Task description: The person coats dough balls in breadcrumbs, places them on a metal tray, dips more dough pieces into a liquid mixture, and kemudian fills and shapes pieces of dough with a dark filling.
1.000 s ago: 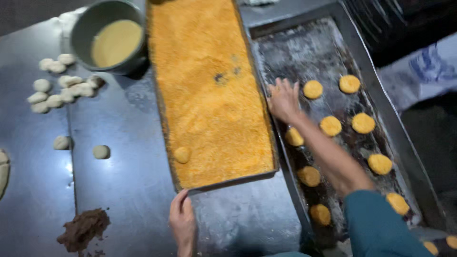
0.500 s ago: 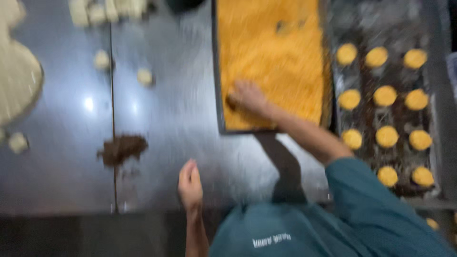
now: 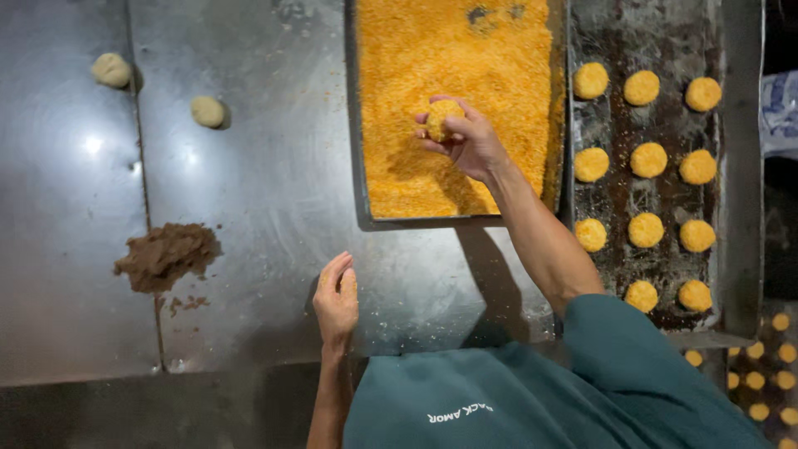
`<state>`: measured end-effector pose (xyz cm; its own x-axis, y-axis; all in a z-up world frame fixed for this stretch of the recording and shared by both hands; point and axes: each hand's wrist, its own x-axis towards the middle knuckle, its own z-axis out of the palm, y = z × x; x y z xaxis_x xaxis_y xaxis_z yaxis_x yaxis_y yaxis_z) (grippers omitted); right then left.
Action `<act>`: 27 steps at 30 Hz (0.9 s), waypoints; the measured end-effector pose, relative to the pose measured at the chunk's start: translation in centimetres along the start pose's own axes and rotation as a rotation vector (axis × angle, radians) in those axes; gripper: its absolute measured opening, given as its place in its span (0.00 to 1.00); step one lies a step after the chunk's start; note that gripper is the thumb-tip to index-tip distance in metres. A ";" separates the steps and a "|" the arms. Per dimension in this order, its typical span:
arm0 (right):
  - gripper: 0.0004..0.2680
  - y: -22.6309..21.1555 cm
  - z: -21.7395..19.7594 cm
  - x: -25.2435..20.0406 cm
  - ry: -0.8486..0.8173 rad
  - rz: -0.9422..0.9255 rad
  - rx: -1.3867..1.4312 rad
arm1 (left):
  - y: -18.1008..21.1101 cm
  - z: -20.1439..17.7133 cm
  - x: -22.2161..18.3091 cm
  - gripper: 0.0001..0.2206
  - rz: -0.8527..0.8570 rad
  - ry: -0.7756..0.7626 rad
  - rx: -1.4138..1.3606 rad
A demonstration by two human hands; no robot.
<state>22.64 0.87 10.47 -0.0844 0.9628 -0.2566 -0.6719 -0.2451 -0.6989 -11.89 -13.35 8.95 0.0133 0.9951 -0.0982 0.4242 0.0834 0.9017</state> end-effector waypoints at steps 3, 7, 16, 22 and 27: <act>0.16 0.8 -2.5 0.0 0.258 -0.015 -1.384 | 1.6 2.6 1.1 0.12 0.032 -0.098 -0.052; 0.17 -2.5 -6.5 -2.0 0.080 -0.146 -0.743 | 3.3 6.1 2.5 0.12 0.154 -0.203 0.035; 0.16 -18.4 -21.0 0.0 0.742 -0.207 -0.809 | 4.7 10.6 3.7 0.12 0.133 -0.245 0.052; 0.18 -18.6 -34.1 8.3 0.787 -0.040 -1.855 | 6.1 11.9 3.6 0.11 0.132 -0.277 0.202; 0.25 -16.0 -37.5 9.2 0.473 -0.315 -1.987 | 6.0 12.3 4.4 0.11 0.163 -0.224 0.178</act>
<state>60.25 9.36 -5.73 0.2220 0.9696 0.1025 0.9439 -0.1874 -0.2720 1.88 -9.17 8.78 0.2847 0.9563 -0.0668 0.5511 -0.1062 0.8277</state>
